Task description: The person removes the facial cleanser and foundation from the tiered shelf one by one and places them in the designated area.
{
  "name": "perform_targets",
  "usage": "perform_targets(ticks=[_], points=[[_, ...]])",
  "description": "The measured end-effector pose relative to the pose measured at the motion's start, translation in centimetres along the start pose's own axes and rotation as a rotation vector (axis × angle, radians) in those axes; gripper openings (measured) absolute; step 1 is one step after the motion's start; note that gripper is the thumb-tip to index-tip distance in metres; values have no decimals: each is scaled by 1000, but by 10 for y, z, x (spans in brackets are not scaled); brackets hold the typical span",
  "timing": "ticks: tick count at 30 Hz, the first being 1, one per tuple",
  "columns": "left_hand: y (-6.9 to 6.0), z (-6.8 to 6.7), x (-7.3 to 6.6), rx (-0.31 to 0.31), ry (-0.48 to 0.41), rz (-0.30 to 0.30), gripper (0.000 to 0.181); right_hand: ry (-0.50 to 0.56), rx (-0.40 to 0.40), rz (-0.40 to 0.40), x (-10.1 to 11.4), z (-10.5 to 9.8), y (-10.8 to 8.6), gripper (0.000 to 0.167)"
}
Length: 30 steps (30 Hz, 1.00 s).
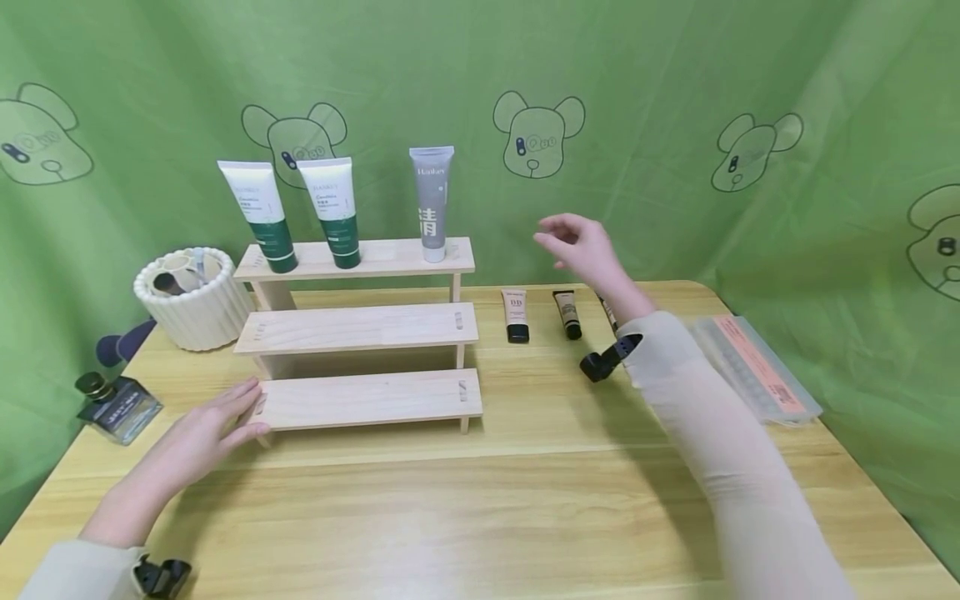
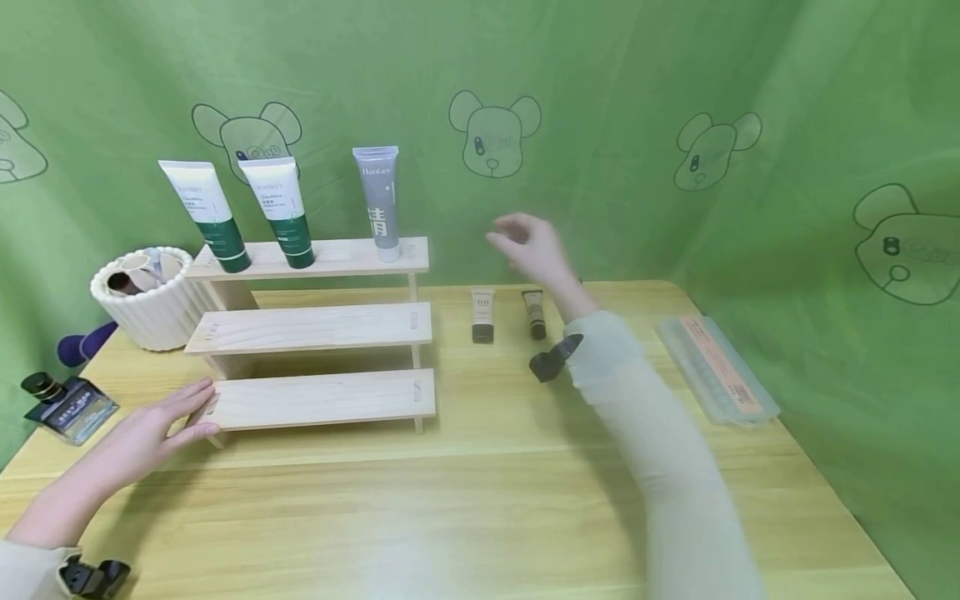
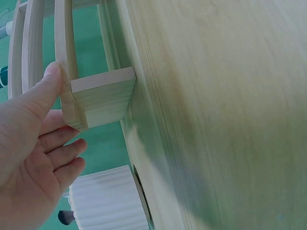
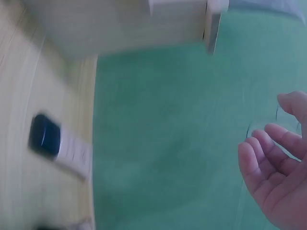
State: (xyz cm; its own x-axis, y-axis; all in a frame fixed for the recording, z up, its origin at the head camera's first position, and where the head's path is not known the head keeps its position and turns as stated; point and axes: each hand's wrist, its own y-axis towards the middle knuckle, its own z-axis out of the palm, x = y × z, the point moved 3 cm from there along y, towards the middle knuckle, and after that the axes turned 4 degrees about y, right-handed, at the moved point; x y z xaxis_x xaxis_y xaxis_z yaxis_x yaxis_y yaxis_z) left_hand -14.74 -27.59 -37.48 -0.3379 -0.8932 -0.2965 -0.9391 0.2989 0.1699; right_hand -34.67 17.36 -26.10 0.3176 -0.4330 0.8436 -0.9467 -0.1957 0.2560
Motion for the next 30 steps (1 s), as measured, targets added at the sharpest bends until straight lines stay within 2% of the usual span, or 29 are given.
perform_targets(ticks=[9, 15, 21, 30], points=[[0, 0, 1, -10, 4, 1, 63, 87, 86, -91, 41, 45, 17, 40], [0, 0, 0, -10, 5, 6, 62, 153, 133, -107, 58, 68, 24, 42], [0, 0, 0, -13, 7, 9, 62, 220, 130, -96, 67, 83, 31, 45], [0, 0, 1, -6, 10, 2, 62, 286, 112, -72, 74, 94, 34, 39]])
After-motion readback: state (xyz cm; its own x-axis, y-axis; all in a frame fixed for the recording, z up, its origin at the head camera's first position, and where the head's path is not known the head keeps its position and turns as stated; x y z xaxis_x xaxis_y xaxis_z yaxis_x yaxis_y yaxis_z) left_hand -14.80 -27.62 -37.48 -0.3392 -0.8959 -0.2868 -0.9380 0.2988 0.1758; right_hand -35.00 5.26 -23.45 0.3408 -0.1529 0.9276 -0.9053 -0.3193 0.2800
